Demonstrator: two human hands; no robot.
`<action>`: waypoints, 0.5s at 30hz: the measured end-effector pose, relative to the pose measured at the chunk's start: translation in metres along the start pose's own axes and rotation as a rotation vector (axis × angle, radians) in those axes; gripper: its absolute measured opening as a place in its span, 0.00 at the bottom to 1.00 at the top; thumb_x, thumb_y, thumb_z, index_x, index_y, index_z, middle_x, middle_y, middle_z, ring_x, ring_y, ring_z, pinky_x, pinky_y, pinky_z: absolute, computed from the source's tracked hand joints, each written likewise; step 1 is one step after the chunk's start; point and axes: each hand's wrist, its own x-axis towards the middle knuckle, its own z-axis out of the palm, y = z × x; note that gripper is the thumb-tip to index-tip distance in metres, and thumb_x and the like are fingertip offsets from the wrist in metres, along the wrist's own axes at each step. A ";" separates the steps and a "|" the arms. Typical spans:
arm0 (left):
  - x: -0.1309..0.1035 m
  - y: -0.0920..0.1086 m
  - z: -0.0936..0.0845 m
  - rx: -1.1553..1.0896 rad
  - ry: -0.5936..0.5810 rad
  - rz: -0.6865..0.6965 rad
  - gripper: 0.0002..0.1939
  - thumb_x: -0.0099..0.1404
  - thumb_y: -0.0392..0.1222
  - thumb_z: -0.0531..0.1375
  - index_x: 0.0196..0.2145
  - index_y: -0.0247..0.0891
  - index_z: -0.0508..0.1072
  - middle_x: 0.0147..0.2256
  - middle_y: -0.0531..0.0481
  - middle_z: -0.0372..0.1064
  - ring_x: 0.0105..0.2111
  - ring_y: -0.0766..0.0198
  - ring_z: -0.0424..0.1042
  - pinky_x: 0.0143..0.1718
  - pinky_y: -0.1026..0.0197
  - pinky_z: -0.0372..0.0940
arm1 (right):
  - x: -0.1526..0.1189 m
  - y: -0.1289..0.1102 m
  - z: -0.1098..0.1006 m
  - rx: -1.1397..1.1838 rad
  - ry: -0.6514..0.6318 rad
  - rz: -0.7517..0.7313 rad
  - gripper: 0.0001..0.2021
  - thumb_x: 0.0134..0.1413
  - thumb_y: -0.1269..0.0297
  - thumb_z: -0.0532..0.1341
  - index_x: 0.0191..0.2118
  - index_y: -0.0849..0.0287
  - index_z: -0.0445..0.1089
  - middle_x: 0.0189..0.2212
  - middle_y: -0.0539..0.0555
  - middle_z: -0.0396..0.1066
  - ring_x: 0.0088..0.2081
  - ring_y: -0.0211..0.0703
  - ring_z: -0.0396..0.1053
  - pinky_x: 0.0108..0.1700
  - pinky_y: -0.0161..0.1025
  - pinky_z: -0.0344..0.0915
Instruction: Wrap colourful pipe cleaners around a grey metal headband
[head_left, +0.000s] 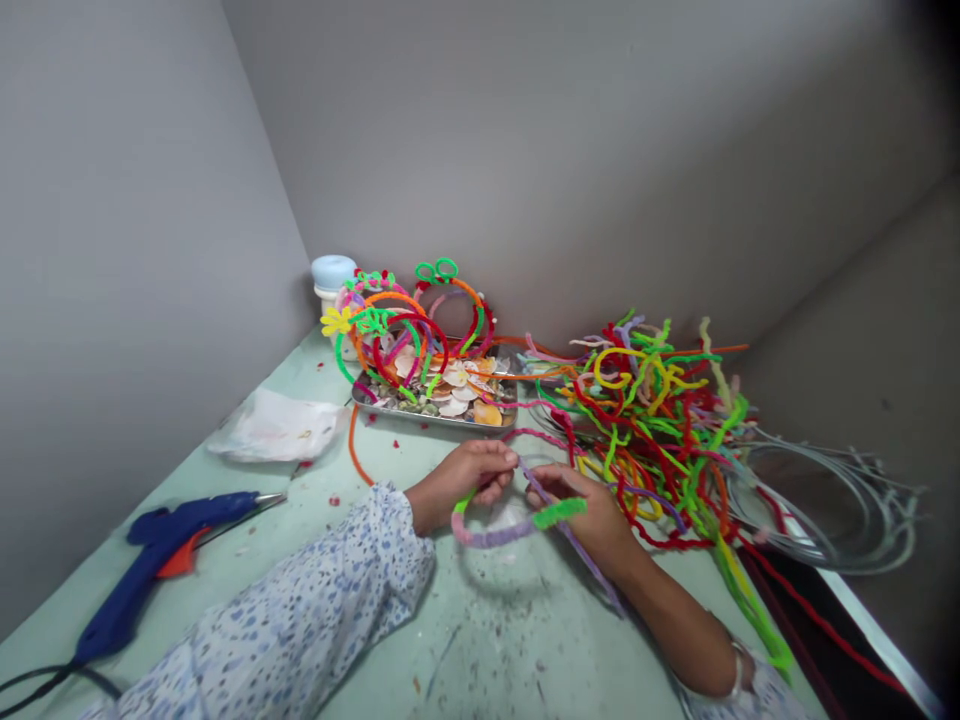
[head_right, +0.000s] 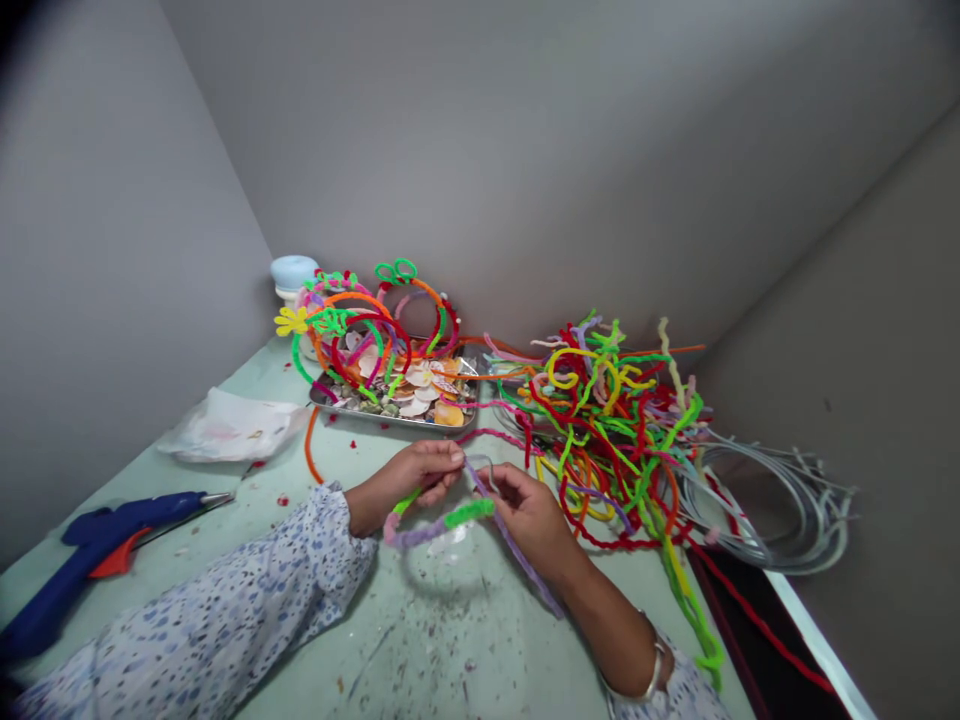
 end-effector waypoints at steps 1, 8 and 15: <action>0.000 0.000 0.000 -0.014 0.006 0.014 0.13 0.55 0.46 0.61 0.27 0.35 0.63 0.19 0.58 0.60 0.11 0.77 0.52 0.11 0.70 0.42 | 0.000 0.000 0.001 -0.016 0.004 -0.007 0.14 0.45 0.58 0.65 0.38 0.59 0.70 0.29 0.51 0.71 0.30 0.40 0.69 0.32 0.36 0.66; -0.004 -0.006 0.015 -0.102 -0.064 0.044 0.13 0.56 0.46 0.61 0.30 0.35 0.62 0.20 0.57 0.60 0.14 0.76 0.58 0.15 0.71 0.46 | -0.002 -0.008 0.008 -0.006 0.132 -0.058 0.14 0.48 0.57 0.64 0.39 0.58 0.68 0.29 0.51 0.71 0.29 0.40 0.68 0.31 0.36 0.66; -0.007 -0.005 0.020 -0.129 -0.048 -0.012 0.16 0.53 0.47 0.64 0.27 0.35 0.62 0.20 0.57 0.62 0.14 0.76 0.56 0.14 0.70 0.45 | -0.002 -0.008 0.006 -0.086 0.111 -0.184 0.10 0.52 0.59 0.61 0.38 0.58 0.70 0.31 0.53 0.69 0.30 0.40 0.68 0.31 0.35 0.66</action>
